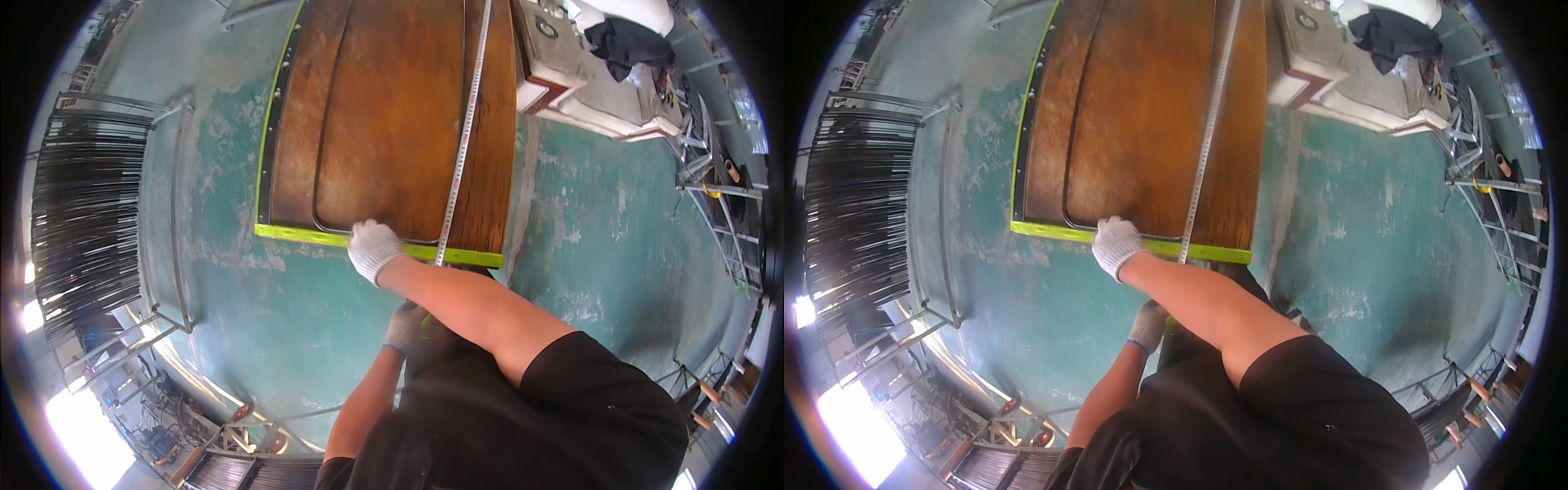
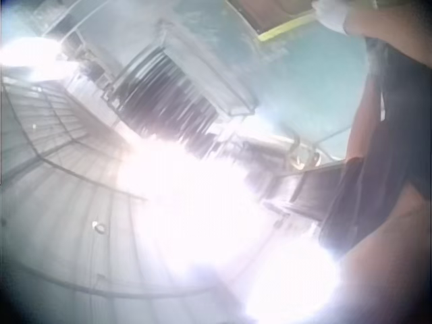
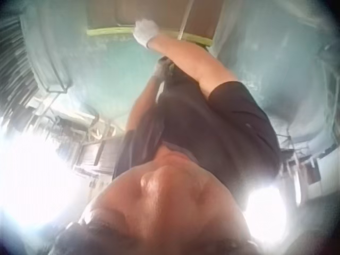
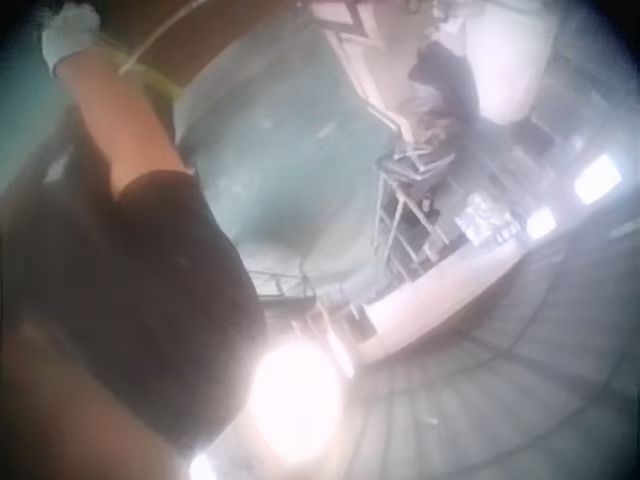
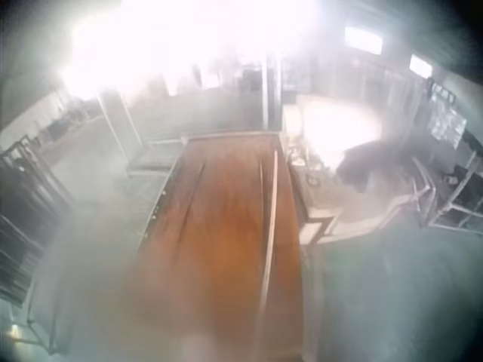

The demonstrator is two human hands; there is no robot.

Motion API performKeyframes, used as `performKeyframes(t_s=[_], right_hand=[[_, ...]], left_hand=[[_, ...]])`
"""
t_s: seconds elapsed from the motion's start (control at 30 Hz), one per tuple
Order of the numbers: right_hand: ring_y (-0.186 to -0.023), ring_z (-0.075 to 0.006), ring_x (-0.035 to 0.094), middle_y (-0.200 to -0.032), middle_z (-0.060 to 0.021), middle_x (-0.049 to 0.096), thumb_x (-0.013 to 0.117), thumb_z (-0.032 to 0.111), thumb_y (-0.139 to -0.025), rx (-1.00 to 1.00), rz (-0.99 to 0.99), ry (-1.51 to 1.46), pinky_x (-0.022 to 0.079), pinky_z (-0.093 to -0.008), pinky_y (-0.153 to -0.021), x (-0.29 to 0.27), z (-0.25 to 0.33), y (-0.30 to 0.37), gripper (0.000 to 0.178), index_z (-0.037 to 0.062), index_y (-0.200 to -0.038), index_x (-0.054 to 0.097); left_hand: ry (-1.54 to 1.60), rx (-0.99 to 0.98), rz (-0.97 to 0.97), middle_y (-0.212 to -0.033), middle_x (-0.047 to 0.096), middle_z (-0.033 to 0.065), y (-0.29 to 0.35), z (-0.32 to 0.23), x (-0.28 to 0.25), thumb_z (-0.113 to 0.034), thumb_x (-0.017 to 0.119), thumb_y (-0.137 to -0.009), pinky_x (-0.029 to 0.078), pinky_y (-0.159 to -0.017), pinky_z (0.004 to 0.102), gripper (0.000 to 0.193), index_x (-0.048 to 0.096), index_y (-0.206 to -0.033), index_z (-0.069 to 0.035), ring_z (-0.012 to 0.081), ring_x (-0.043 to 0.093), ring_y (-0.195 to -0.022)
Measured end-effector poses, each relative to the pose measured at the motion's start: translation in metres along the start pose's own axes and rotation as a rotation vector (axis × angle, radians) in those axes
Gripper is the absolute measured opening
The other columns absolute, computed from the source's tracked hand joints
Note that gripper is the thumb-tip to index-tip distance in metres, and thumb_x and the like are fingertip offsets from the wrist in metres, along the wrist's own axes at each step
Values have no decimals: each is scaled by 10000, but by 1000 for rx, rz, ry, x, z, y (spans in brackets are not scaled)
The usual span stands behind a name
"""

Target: The person measures a metal rod against a wooden template, then uses a bending machine to bend multiple metal rods into a curved shape. They repeatedly load rods into the machine, bend them, and stack the finished pieces.

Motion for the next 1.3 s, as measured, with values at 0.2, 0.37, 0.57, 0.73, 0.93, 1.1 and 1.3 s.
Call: performKeyframes(t_s=[0.2, 0.37, 0.57, 0.73, 0.93, 1.1, 1.3], right_hand=[[-988, -309, 732, -1026, -124, 746, 676, 184, -937, -29, -86, 109, 627, -438, -746, -1, 12, 6, 212, 75, -1001, 846], [-1036, -302, 752, -1098, -128, 770, 709, 201, -958, -77, 164, 119, 628, -464, -782, -39, 25, 4, 281, 98, -1195, 821], [-945, -321, 771, -989, -127, 783, 761, 158, -911, -515, -523, -515, 627, -463, -777, -143, 53, 78, 127, 107, -1020, 798], [-875, -336, 755, -954, -116, 767, 823, 177, -887, -121, -658, -752, 619, -442, -795, -129, 22, 80, 217, 95, -1085, 787], [-897, -377, 728, -947, -149, 730, 801, 276, -895, 94, -682, -400, 600, -500, -801, -64, -8, 13, 225, 123, -1053, 753], [-1116, -362, 697, -1112, -133, 737, 843, 375, -875, 94, -215, 34, 581, -482, -936, -21, 18, 16, 432, 99, -1195, 754], [-1060, -293, 699, -1060, -92, 724, 778, 308, -881, 83, -225, 190, 573, -438, -862, 12, 24, 10, 294, 90, -1078, 757]], left_hand=[[-820, 311, -73, -1215, 758, 156, 16, -70, -9, -218, 693, -996, 601, -953, 418, 249, 736, -1223, -128, 338, 735, -1158], [-753, 378, -72, -1203, 758, 212, 72, -133, -23, -187, 620, -1027, 580, -985, 464, 271, 728, -1242, -62, 428, 728, -1110], [300, -179, -357, -1112, 792, 109, 89, -63, -40, -271, 704, -1049, 567, -936, 364, 312, 771, -1176, 6, 208, 725, -995], [57, 107, -450, -1041, 801, 82, 111, -48, -79, -343, 735, -1054, 559, -900, 321, 406, 786, -1152, 47, 144, 706, -972], [450, -141, -475, -971, 788, 83, 107, -29, -146, -364, 746, -1041, 583, -830, 320, 426, 782, -1121, 52, 151, 721, -896], [481, -77, -437, -867, 738, 87, 95, 25, -204, -370, 743, -1039, 583, -644, 340, 393, 761, -1050, 21, 188, 705, -721], [551, -196, -364, -795, 697, 81, 108, 9, -239, -367, 736, -1045, 539, -535, 336, 369, 731, -1013, 1, 190, 672, -616]])
Point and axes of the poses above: each hand's wrist, its own y-axis away from the middle knuckle, its own x-axis out of the palm, z = x × y, the point moved 3 cm from there along -y, towards the middle knuckle
